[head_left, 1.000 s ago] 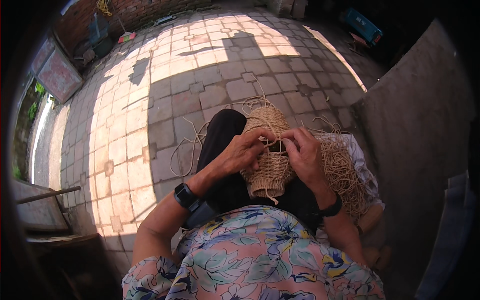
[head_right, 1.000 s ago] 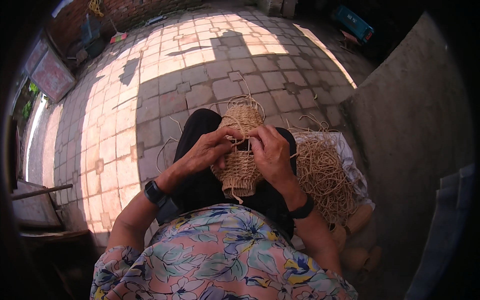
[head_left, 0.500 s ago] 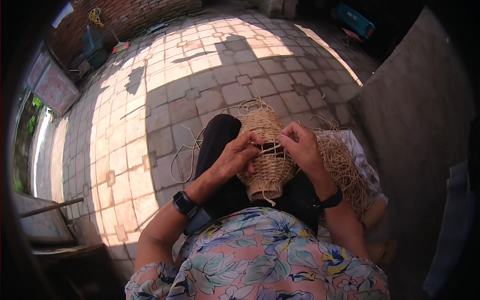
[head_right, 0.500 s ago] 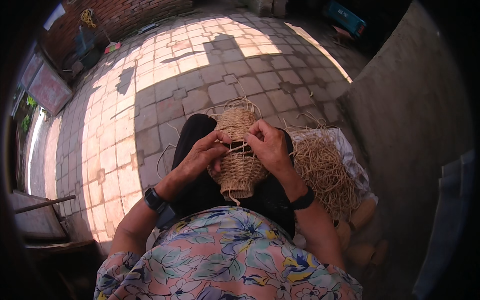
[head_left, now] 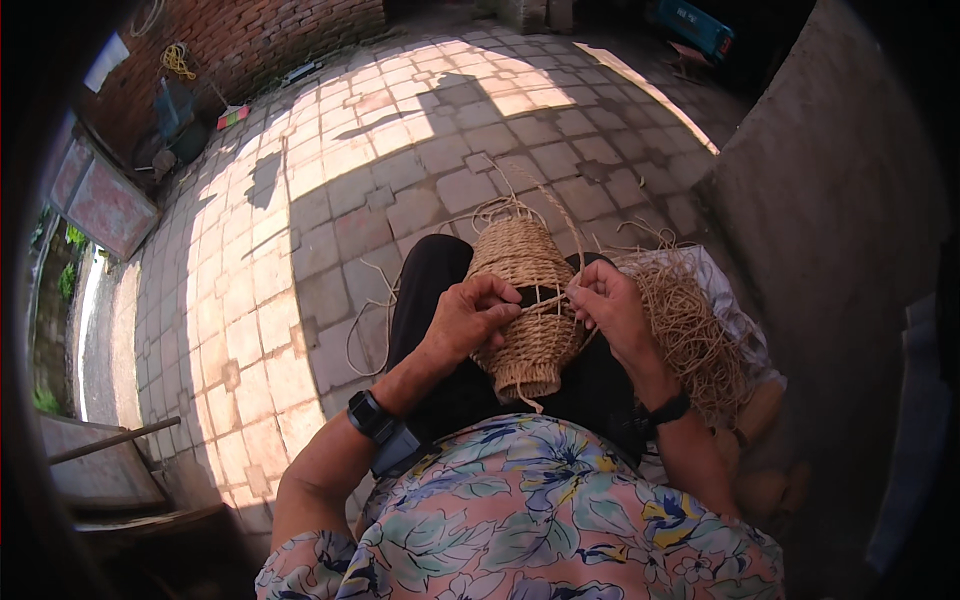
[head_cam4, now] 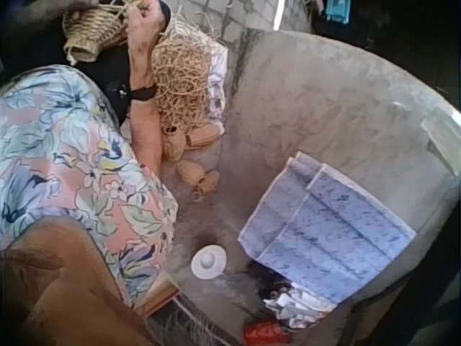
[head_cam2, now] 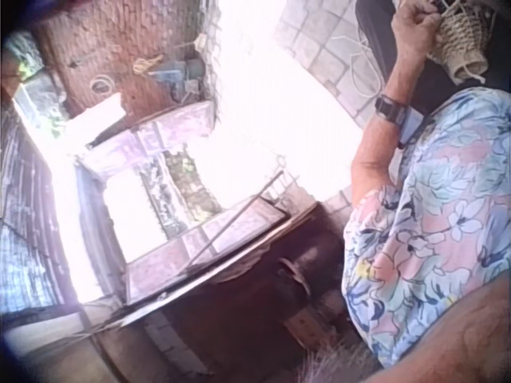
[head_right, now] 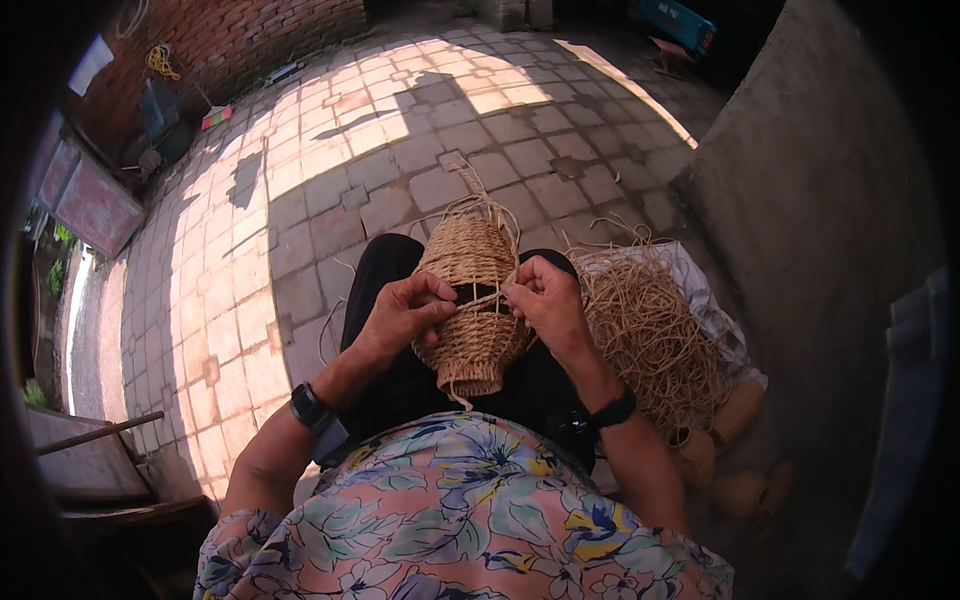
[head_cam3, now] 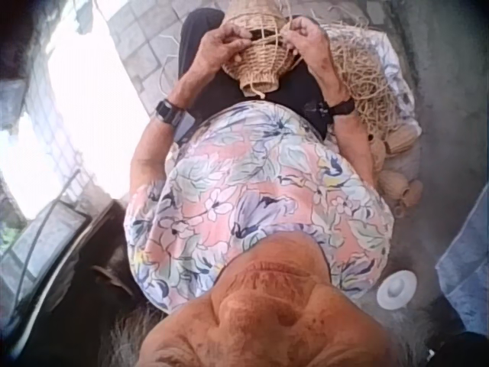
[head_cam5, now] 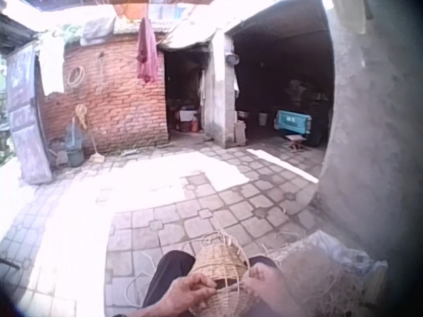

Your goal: Weaving a small basket from wicker or plant-based strips.

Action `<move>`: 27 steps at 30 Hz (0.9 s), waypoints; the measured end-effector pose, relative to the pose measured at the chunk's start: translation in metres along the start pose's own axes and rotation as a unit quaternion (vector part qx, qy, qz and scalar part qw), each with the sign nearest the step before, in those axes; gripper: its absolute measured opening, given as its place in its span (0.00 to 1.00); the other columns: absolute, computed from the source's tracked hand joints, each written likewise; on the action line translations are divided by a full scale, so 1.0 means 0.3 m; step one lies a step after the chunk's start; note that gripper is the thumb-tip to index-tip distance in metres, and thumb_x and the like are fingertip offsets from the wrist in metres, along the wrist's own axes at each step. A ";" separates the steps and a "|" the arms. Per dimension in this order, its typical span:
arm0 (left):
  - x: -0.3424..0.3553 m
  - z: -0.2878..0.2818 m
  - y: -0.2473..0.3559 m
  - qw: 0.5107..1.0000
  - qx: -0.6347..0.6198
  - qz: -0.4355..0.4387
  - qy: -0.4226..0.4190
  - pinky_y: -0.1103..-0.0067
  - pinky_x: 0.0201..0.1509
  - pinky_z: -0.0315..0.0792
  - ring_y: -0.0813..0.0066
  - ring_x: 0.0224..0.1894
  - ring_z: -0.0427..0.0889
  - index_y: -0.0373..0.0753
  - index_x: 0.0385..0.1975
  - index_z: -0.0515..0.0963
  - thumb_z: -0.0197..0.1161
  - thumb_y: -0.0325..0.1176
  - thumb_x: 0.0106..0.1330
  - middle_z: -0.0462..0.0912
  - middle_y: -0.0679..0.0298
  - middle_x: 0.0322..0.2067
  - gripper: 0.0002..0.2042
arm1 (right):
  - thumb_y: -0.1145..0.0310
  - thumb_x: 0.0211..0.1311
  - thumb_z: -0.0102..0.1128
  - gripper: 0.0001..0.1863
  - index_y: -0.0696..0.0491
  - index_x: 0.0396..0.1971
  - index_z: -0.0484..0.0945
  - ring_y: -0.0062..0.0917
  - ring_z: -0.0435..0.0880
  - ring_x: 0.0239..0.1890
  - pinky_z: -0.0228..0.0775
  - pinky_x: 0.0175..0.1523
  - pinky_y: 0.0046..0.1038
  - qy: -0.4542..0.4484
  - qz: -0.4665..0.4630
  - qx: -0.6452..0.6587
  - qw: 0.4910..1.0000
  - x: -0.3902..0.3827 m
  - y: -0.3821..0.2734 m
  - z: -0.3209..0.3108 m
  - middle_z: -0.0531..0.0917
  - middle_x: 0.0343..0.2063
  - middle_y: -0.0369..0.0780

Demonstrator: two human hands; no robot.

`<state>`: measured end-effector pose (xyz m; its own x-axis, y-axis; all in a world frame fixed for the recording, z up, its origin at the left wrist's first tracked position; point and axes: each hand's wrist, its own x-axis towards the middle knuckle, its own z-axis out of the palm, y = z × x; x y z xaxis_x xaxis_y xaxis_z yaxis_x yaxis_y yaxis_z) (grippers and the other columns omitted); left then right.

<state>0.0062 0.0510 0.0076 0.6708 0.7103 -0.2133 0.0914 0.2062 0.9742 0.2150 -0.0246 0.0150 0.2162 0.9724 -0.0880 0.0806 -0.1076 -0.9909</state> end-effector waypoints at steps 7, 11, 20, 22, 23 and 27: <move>0.007 0.035 0.009 0.994 0.071 -0.019 0.083 0.88 0.18 0.67 0.87 0.17 0.72 0.38 0.32 0.73 0.63 0.27 0.58 0.76 0.72 0.21 0.06 | 0.73 0.56 0.59 0.05 0.59 0.28 0.75 0.13 0.76 0.23 0.68 0.27 0.18 -0.053 -0.057 -0.089 0.993 0.106 -0.071 0.071 0.78 0.21 0.34; 0.025 0.037 -0.037 0.976 0.165 0.047 0.133 0.87 0.20 0.67 0.87 0.19 0.73 0.39 0.31 0.72 0.64 0.27 0.55 0.76 0.71 0.20 0.08 | 0.73 0.53 0.61 0.06 0.60 0.27 0.75 0.16 0.76 0.22 0.69 0.28 0.21 -0.029 -0.105 -0.156 0.982 0.111 -0.071 0.104 0.79 0.19 0.36; 0.034 0.022 -0.067 0.975 0.175 0.033 0.132 0.86 0.24 0.67 0.87 0.22 0.73 0.39 0.32 0.73 0.65 0.27 0.53 0.76 0.71 0.20 0.09 | 0.71 0.48 0.61 0.06 0.56 0.25 0.75 0.36 0.81 0.24 0.70 0.29 0.33 -0.019 -0.168 -0.333 0.928 0.066 -0.070 0.111 0.79 0.18 0.44; 0.037 0.026 -0.068 0.977 0.167 0.024 0.133 0.87 0.24 0.67 0.87 0.21 0.73 0.39 0.32 0.72 0.65 0.27 0.53 0.76 0.71 0.20 0.09 | 0.72 0.47 0.60 0.06 0.55 0.25 0.73 0.43 0.80 0.26 0.69 0.32 0.39 -0.005 -0.169 -0.330 0.929 0.057 -0.052 0.126 0.79 0.19 0.45; 0.038 0.027 -0.068 0.978 0.158 0.016 0.135 0.87 0.24 0.67 0.87 0.21 0.72 0.38 0.32 0.72 0.65 0.27 0.53 0.76 0.71 0.20 0.09 | 0.72 0.47 0.60 0.06 0.55 0.25 0.73 0.43 0.80 0.26 0.69 0.32 0.39 -0.003 -0.168 -0.329 0.929 0.056 -0.034 0.137 0.79 0.19 0.45; 0.041 0.023 -0.076 0.974 0.171 0.008 0.149 0.80 0.29 0.71 0.79 0.21 0.77 0.40 0.29 0.76 0.66 0.34 0.49 0.78 0.68 0.19 0.10 | 0.74 0.46 0.58 0.09 0.53 0.28 0.70 0.43 0.79 0.26 0.68 0.32 0.41 0.048 -0.213 -0.364 0.906 0.056 0.009 0.175 0.78 0.18 0.45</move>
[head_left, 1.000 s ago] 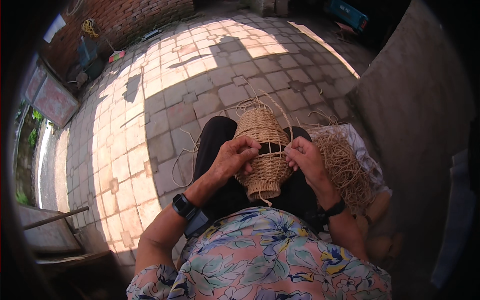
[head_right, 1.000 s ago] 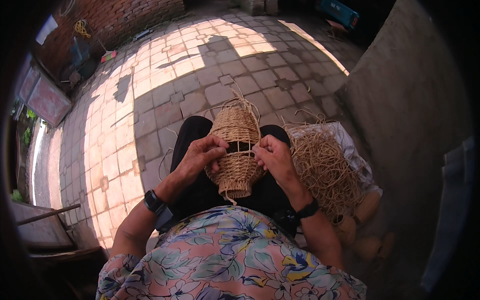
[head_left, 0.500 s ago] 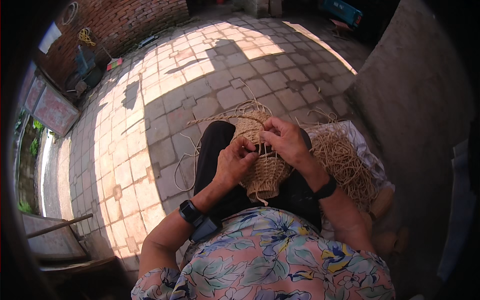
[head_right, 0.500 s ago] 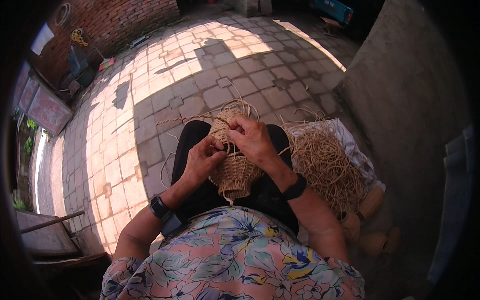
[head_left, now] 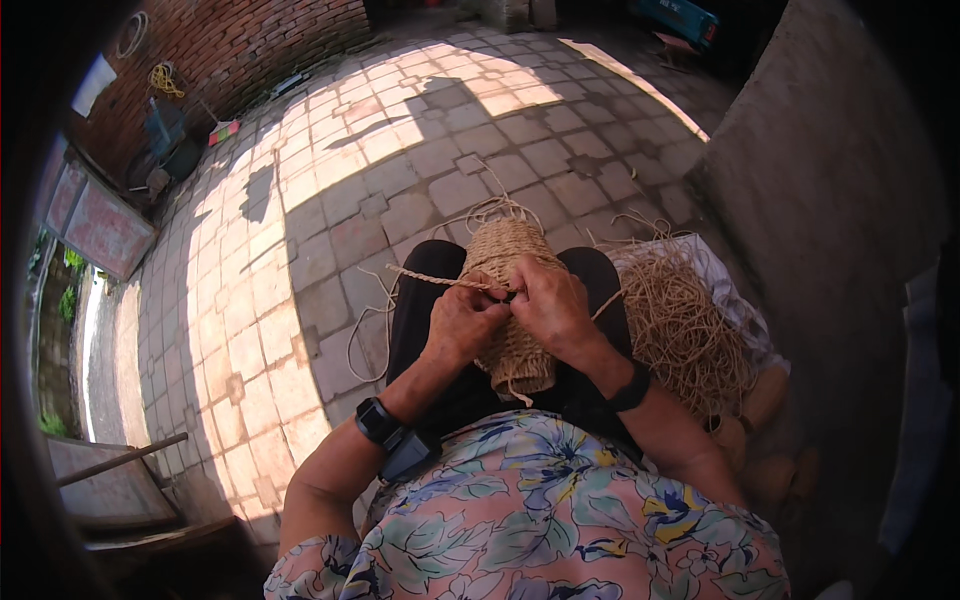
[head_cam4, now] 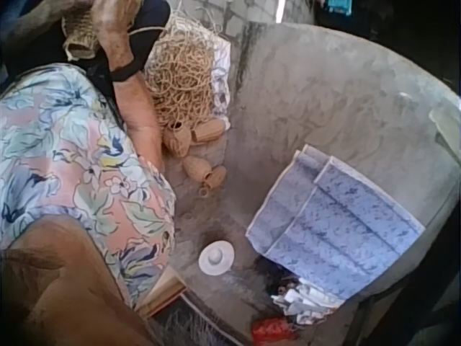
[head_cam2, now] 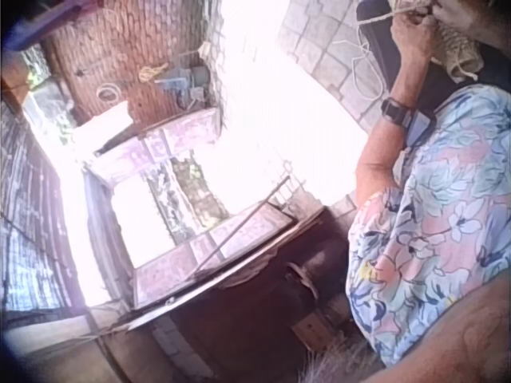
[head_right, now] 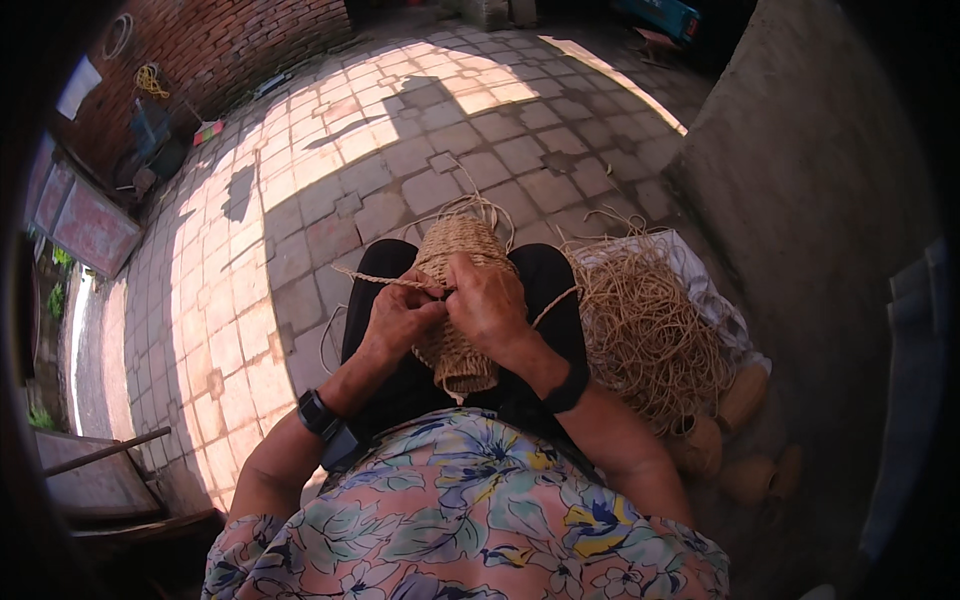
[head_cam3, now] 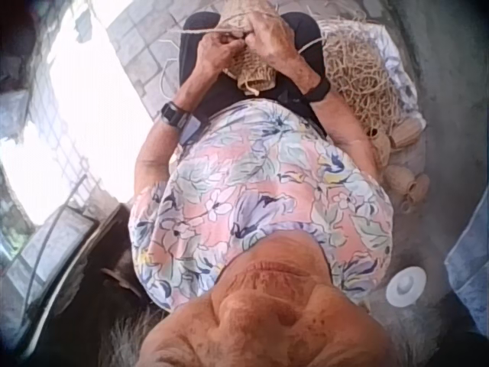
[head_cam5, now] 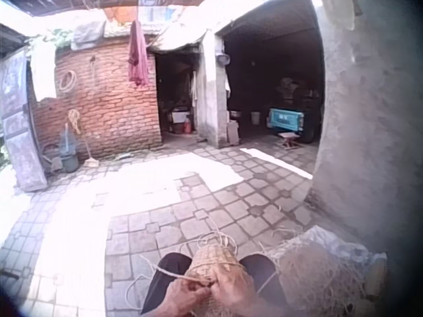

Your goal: Weaving a small basket from wicker or plant-based strips.

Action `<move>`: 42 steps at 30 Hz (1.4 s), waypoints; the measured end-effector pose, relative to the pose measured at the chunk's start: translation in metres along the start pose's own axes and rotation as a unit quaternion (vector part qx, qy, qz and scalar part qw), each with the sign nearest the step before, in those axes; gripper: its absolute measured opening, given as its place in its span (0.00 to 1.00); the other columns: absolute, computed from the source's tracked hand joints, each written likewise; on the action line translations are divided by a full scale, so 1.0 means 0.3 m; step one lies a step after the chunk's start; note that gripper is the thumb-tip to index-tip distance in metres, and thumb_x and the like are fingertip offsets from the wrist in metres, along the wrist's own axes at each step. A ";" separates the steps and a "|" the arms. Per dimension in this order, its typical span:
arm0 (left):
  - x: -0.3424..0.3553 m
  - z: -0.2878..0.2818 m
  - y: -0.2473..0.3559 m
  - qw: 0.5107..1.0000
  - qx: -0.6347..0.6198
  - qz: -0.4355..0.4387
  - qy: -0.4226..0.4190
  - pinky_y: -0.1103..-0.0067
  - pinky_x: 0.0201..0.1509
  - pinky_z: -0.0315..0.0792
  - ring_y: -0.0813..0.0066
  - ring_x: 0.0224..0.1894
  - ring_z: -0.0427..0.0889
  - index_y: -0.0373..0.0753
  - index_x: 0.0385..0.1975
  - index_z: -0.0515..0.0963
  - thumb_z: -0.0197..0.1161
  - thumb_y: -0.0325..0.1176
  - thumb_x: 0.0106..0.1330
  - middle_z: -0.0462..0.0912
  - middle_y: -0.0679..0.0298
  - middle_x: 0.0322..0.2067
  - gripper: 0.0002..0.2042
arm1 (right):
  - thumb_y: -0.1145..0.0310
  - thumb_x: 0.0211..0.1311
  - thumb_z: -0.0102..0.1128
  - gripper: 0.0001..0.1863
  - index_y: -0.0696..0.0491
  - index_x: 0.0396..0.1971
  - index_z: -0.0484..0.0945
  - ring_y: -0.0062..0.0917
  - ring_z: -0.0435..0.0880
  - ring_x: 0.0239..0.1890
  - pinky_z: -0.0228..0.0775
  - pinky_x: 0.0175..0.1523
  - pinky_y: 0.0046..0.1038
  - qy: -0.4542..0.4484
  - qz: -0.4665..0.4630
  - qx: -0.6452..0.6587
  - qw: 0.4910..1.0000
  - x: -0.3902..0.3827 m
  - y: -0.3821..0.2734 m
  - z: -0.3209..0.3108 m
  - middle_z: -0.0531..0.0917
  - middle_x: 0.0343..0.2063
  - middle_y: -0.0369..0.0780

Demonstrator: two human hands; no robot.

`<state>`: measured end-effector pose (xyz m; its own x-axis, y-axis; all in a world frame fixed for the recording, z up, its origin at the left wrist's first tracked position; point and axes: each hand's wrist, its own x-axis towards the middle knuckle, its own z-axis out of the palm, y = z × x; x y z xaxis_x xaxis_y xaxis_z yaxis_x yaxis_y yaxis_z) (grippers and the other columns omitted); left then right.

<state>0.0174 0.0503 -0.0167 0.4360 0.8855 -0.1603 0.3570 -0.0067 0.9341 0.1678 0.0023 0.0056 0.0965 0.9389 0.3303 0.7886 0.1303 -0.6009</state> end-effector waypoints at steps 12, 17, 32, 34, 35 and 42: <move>-0.001 -0.005 -0.002 0.994 -0.102 0.012 -0.049 0.90 0.23 0.64 0.91 0.22 0.71 0.38 0.33 0.73 0.63 0.25 0.58 0.76 0.72 0.21 0.06 | 0.77 0.46 0.58 0.10 0.53 0.30 0.69 0.43 0.80 0.28 0.68 0.31 0.40 0.027 0.006 0.005 1.000 -0.015 -0.019 -0.005 0.78 0.21 0.44; 0.008 0.003 -0.015 0.993 -0.114 0.020 -0.028 0.86 0.24 0.67 0.88 0.20 0.73 0.40 0.29 0.76 0.68 0.30 0.51 0.77 0.72 0.18 0.08 | 0.77 0.46 0.58 0.12 0.53 0.32 0.69 0.45 0.79 0.30 0.70 0.33 0.39 -0.004 0.040 -0.067 0.997 -0.004 -0.029 -0.006 0.79 0.23 0.45; -0.010 -0.063 0.003 0.972 -0.177 0.015 -0.153 0.91 0.23 0.69 0.89 0.24 0.73 0.38 0.38 0.72 0.59 0.31 0.62 0.75 0.73 0.25 0.07 | 0.78 0.53 0.57 0.12 0.54 0.37 0.67 0.07 0.66 0.22 0.55 0.22 0.09 -0.027 0.187 0.548 0.815 -0.041 -0.021 -0.084 0.70 0.24 0.30; -0.011 -0.057 -0.013 0.973 -0.177 0.034 -0.147 0.91 0.23 0.69 0.89 0.24 0.73 0.38 0.38 0.72 0.59 0.31 0.62 0.75 0.73 0.25 0.08 | 0.78 0.54 0.55 0.10 0.55 0.36 0.68 0.08 0.67 0.27 0.59 0.32 0.12 -0.195 0.197 0.558 0.782 -0.035 -0.010 -0.122 0.71 0.25 0.29; -0.013 -0.056 -0.018 0.972 -0.177 0.055 -0.141 0.91 0.23 0.68 0.89 0.24 0.72 0.38 0.39 0.71 0.60 0.31 0.62 0.75 0.73 0.25 0.08 | 0.78 0.54 0.55 0.10 0.55 0.36 0.68 0.08 0.67 0.27 0.59 0.32 0.12 -0.195 0.196 0.559 0.781 -0.029 0.005 -0.138 0.71 0.25 0.29; -0.043 -0.049 0.041 0.979 -0.158 -0.022 -0.126 0.90 0.24 0.69 0.88 0.23 0.72 0.40 0.39 0.72 0.62 0.32 0.61 0.75 0.72 0.25 0.10 | 0.74 0.56 0.56 0.09 0.54 0.37 0.70 0.08 0.67 0.25 0.60 0.30 0.16 -0.242 0.088 0.311 0.915 -0.036 0.091 -0.212 0.71 0.25 0.29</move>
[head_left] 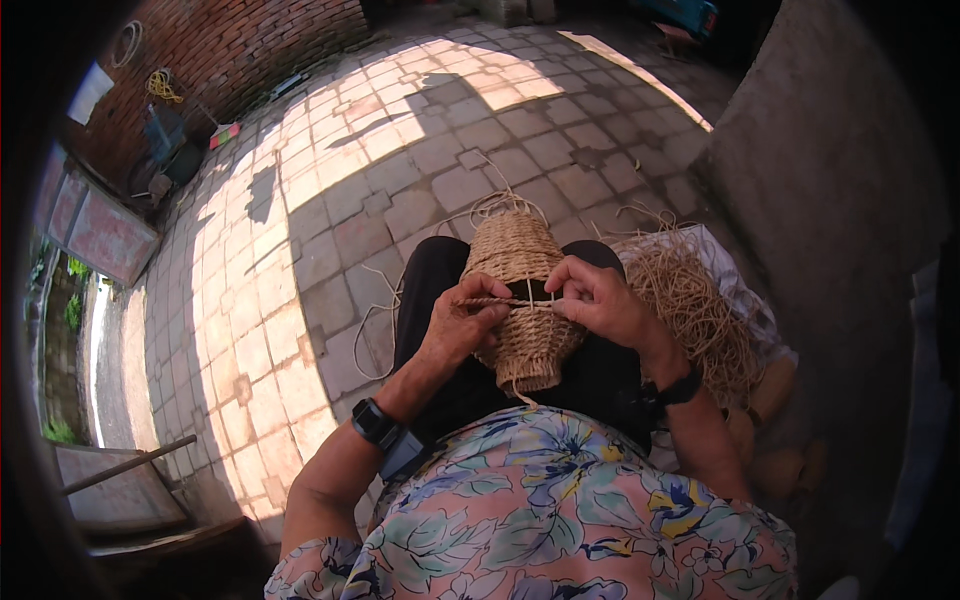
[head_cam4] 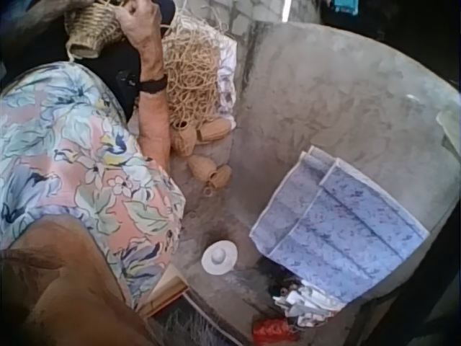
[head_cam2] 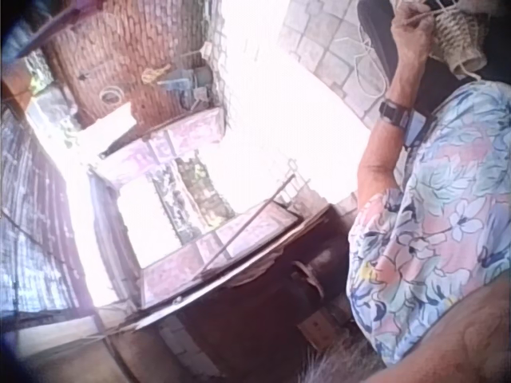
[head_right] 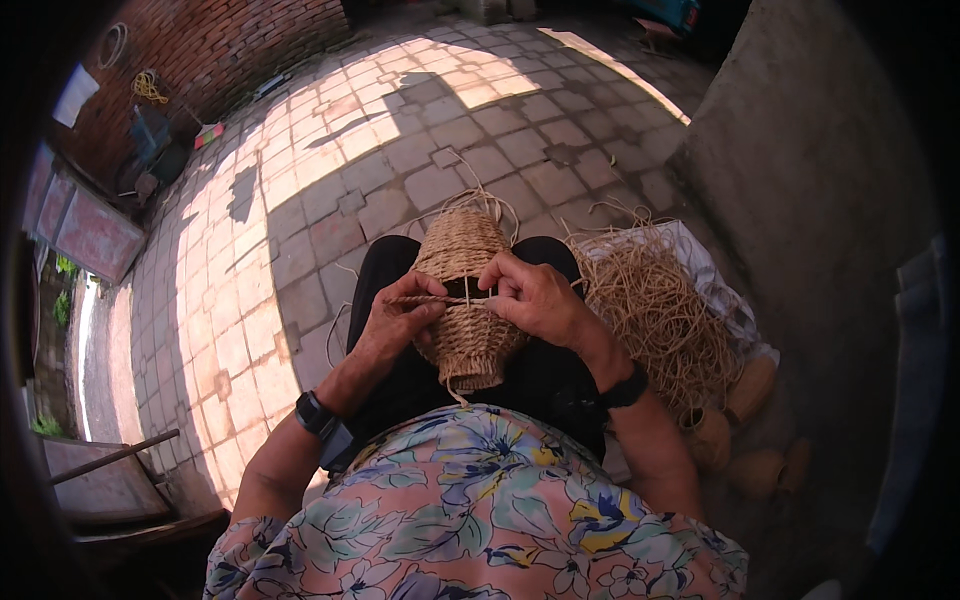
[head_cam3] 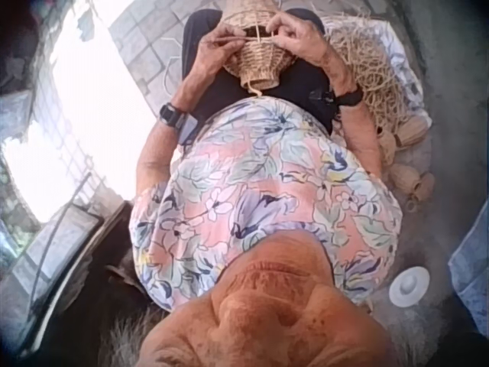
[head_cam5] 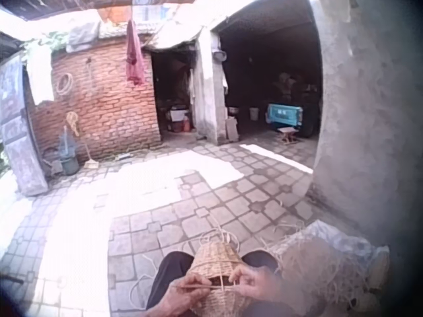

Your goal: Weaving a small basket from wicker or plant-based strips.

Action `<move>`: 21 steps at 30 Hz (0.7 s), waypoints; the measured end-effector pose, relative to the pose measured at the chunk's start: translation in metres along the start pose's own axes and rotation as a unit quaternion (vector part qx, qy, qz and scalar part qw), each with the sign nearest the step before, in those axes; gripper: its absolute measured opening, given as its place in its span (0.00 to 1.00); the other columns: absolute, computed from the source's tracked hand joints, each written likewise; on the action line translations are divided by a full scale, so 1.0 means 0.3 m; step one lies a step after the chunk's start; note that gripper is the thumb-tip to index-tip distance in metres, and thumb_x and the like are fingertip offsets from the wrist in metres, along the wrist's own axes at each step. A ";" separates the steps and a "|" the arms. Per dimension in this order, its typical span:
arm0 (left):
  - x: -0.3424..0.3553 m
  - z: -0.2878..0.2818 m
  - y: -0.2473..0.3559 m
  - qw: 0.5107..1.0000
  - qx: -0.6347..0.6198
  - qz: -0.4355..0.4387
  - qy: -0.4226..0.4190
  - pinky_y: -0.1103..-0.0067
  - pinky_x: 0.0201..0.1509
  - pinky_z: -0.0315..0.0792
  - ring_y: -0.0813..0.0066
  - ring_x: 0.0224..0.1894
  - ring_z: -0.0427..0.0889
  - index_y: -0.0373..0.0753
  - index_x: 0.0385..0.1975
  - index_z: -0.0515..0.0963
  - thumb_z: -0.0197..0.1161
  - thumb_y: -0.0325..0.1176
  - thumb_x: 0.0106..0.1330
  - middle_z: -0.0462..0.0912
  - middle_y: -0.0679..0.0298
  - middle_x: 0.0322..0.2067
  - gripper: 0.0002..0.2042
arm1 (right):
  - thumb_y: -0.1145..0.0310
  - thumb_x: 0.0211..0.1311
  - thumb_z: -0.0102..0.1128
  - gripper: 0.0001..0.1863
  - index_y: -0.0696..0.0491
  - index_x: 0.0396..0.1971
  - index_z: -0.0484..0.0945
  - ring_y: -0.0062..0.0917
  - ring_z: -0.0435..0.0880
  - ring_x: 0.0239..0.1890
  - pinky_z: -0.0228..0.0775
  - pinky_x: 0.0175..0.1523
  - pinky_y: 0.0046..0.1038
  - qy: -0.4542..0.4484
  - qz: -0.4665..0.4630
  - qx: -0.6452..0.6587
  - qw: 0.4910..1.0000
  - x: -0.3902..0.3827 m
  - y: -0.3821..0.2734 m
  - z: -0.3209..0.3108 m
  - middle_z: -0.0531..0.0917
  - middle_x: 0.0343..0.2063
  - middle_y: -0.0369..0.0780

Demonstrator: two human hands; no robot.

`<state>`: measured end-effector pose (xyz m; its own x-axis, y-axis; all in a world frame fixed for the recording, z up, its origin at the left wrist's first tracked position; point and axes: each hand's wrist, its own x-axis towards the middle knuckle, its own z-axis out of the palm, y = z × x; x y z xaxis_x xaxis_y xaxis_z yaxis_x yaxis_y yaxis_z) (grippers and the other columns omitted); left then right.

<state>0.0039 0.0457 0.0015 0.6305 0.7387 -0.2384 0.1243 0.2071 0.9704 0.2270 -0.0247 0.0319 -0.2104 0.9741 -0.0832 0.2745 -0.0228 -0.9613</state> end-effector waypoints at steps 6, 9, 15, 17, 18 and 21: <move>0.004 0.001 0.001 1.000 -0.012 0.021 0.000 0.90 0.24 0.70 0.87 0.21 0.72 0.41 0.41 0.71 0.61 0.28 0.61 0.75 0.72 0.23 0.10 | 0.76 0.58 0.50 0.06 0.49 0.33 0.68 0.07 0.56 0.15 0.50 0.22 0.13 0.168 -0.038 0.310 0.935 0.001 0.091 0.026 0.62 0.15 0.24; 0.013 -0.009 0.009 1.000 -0.008 0.017 -0.018 0.89 0.25 0.70 0.87 0.21 0.73 0.41 0.42 0.70 0.61 0.28 0.61 0.76 0.72 0.24 0.11 | 0.76 0.57 0.49 0.07 0.47 0.32 0.66 0.06 0.55 0.15 0.47 0.21 0.13 0.178 -0.008 0.464 0.868 0.010 0.170 0.037 0.60 0.16 0.23; 0.007 -0.022 0.024 0.999 0.022 0.037 -0.010 0.87 0.25 0.71 0.86 0.21 0.74 0.40 0.45 0.70 0.61 0.28 0.61 0.78 0.69 0.24 0.13 | 0.76 0.57 0.47 0.06 0.46 0.30 0.66 0.07 0.54 0.13 0.46 0.20 0.14 0.232 -0.014 0.490 0.840 0.010 0.159 0.067 0.60 0.15 0.24; 0.000 -0.034 0.042 0.999 -0.007 0.006 -0.042 0.87 0.24 0.70 0.85 0.21 0.75 0.40 0.47 0.70 0.59 0.29 0.62 0.80 0.67 0.26 0.14 | 0.76 0.57 0.46 0.05 0.47 0.29 0.65 0.07 0.54 0.13 0.47 0.19 0.14 0.218 0.001 0.450 0.866 0.000 0.164 0.066 0.61 0.15 0.24; 0.008 -0.039 0.059 0.997 0.050 0.051 0.018 0.87 0.23 0.70 0.84 0.19 0.74 0.40 0.48 0.70 0.56 0.28 0.63 0.81 0.66 0.27 0.14 | 0.76 0.57 0.45 0.05 0.47 0.29 0.65 0.07 0.54 0.13 0.48 0.19 0.14 0.224 0.002 0.436 0.872 0.003 0.162 0.062 0.61 0.15 0.24; 0.001 0.000 0.163 0.981 0.151 0.093 0.076 0.87 0.22 0.69 0.84 0.17 0.73 0.39 0.48 0.70 0.55 0.27 0.62 0.80 0.65 0.25 0.14 | 0.76 0.57 0.45 0.05 0.47 0.30 0.65 0.07 0.54 0.13 0.48 0.19 0.14 0.221 -0.008 0.432 0.874 -0.008 0.159 0.057 0.61 0.15 0.24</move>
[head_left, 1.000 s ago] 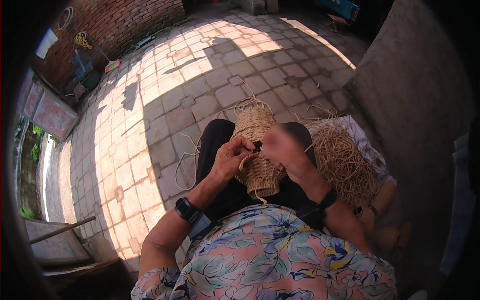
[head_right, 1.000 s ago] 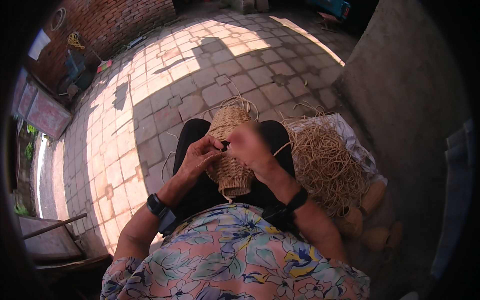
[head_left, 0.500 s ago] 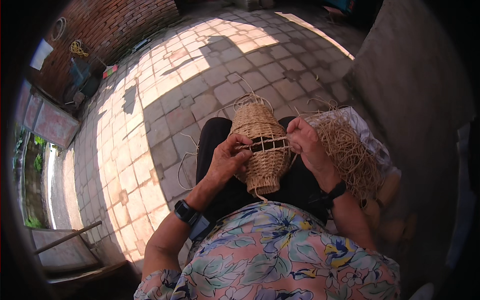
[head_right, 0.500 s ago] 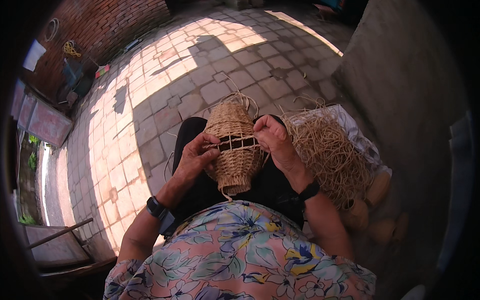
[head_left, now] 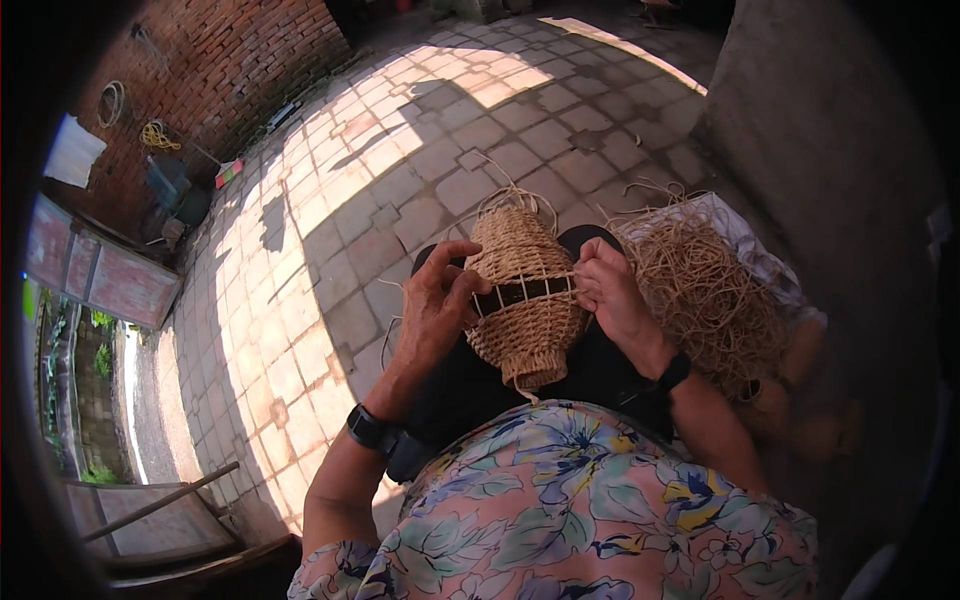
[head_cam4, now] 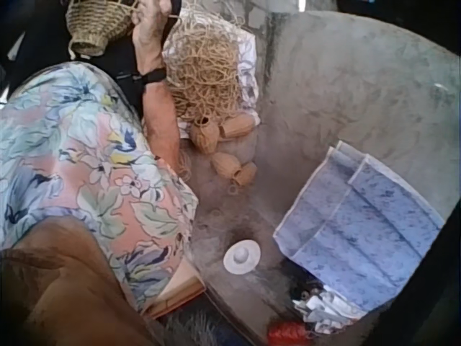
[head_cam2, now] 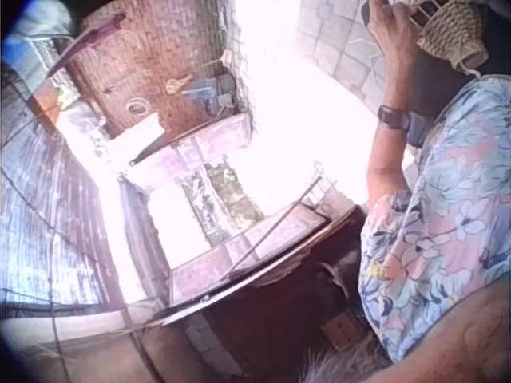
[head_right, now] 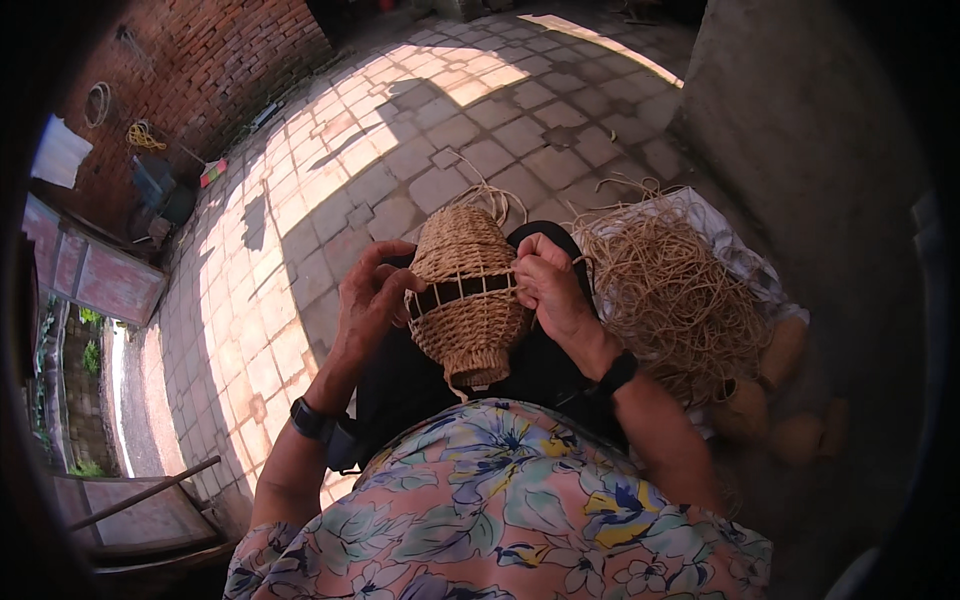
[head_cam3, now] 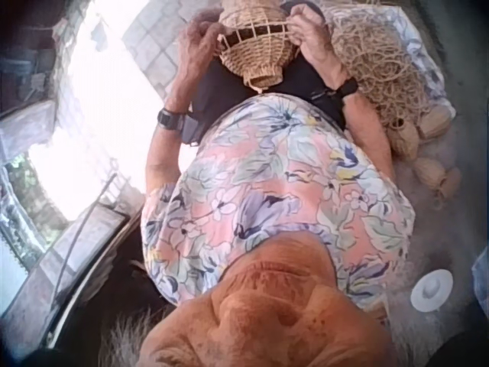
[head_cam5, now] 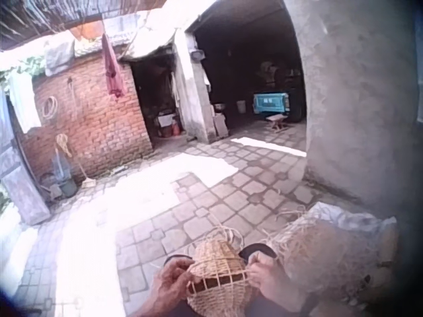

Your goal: Weaving a small basket from wicker or plant-based strips.

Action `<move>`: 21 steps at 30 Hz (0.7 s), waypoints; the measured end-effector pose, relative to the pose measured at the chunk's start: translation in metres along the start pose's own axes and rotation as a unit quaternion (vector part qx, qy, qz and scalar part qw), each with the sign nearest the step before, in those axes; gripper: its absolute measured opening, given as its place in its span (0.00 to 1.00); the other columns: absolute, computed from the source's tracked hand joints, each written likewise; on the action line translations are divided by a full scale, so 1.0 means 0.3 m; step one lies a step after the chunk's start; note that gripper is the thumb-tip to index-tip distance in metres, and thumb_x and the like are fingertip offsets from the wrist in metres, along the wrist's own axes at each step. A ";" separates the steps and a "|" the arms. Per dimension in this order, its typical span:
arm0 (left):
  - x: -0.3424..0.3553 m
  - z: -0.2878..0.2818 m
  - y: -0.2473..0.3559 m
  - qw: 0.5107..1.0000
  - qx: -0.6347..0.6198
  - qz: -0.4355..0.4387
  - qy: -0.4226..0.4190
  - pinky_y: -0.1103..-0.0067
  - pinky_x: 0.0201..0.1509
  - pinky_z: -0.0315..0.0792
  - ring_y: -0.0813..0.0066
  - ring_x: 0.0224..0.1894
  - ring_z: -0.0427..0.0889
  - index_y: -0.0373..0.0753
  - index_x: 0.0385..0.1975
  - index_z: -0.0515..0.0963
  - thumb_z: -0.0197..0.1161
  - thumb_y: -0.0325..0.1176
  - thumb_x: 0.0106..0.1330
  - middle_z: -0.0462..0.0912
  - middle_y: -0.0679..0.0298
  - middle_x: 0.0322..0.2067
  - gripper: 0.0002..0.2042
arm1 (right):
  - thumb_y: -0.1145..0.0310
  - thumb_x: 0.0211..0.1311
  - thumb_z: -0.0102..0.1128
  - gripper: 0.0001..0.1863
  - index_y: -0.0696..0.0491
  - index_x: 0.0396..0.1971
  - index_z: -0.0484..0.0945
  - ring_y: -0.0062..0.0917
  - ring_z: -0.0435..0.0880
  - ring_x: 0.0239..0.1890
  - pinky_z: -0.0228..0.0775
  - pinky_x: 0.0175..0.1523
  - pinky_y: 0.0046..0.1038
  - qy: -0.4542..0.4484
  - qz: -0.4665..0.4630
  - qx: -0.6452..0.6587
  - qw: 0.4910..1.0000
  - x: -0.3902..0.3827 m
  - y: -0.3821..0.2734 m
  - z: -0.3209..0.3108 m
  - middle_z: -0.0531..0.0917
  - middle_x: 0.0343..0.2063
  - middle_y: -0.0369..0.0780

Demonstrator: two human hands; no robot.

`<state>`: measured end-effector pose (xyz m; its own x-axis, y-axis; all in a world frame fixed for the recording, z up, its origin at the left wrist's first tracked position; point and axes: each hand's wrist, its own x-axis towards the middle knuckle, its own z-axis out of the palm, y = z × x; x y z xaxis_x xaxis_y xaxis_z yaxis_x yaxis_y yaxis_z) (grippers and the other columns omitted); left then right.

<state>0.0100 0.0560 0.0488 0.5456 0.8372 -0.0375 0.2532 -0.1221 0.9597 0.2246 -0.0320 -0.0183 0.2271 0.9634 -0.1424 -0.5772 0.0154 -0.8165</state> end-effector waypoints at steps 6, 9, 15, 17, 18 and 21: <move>-0.014 0.092 0.005 0.979 0.184 0.087 -0.022 0.82 0.23 0.73 0.79 0.21 0.79 0.42 0.53 0.68 0.52 0.24 0.61 0.82 0.61 0.28 0.18 | 0.74 0.59 0.49 0.04 0.48 0.31 0.66 0.07 0.55 0.14 0.49 0.20 0.14 -0.016 0.004 0.041 0.999 0.004 0.006 0.007 0.61 0.16 0.24; 0.008 0.118 -0.020 0.992 0.086 0.012 -0.086 0.83 0.24 0.74 0.81 0.21 0.78 0.39 0.51 0.68 0.54 0.23 0.60 0.80 0.61 0.26 0.17 | 0.74 0.59 0.52 0.05 0.49 0.33 0.67 0.08 0.57 0.15 0.52 0.22 0.14 -0.042 0.010 0.061 0.997 0.005 0.007 -0.016 0.61 0.16 0.25; 0.010 0.070 -0.040 0.987 -0.119 -0.103 -0.032 0.87 0.22 0.71 0.85 0.19 0.73 0.39 0.44 0.70 0.56 0.22 0.59 0.78 0.66 0.25 0.13 | 0.65 0.62 0.56 0.12 0.53 0.42 0.71 0.13 0.69 0.18 0.61 0.24 0.16 0.045 -0.106 0.097 0.989 0.017 -0.168 -0.205 0.75 0.23 0.34; 0.017 0.028 -0.094 0.979 -0.175 -0.103 0.013 0.88 0.20 0.66 0.87 0.18 0.70 0.41 0.41 0.70 0.57 0.23 0.60 0.75 0.70 0.23 0.10 | 0.62 0.63 0.56 0.14 0.54 0.43 0.71 0.13 0.71 0.19 0.63 0.23 0.17 0.081 -0.089 0.035 0.992 -0.018 -0.220 -0.181 0.77 0.25 0.35; 0.018 0.021 -0.127 0.979 -0.175 -0.102 0.012 0.88 0.20 0.66 0.87 0.18 0.70 0.41 0.41 0.70 0.57 0.23 0.60 0.75 0.70 0.23 0.10 | 0.60 0.63 0.55 0.15 0.55 0.43 0.72 0.14 0.72 0.19 0.64 0.23 0.17 0.075 -0.083 -0.066 0.991 -0.034 -0.214 -0.185 0.78 0.26 0.36; 0.001 0.024 -0.222 0.946 -0.295 -0.130 0.023 0.89 0.19 0.66 0.87 0.17 0.71 0.41 0.40 0.70 0.58 0.24 0.60 0.74 0.72 0.22 0.10 | 0.58 0.64 0.55 0.16 0.56 0.41 0.73 0.15 0.73 0.19 0.65 0.22 0.17 0.032 -0.060 -0.266 0.961 -0.066 -0.164 -0.157 0.79 0.27 0.37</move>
<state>-0.0008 0.0605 -0.0173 0.4874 0.8223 -0.2936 -0.1241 0.3981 0.9089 0.2854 -0.0644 -0.0015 0.3241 0.9448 -0.0487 -0.0641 -0.0294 -0.9975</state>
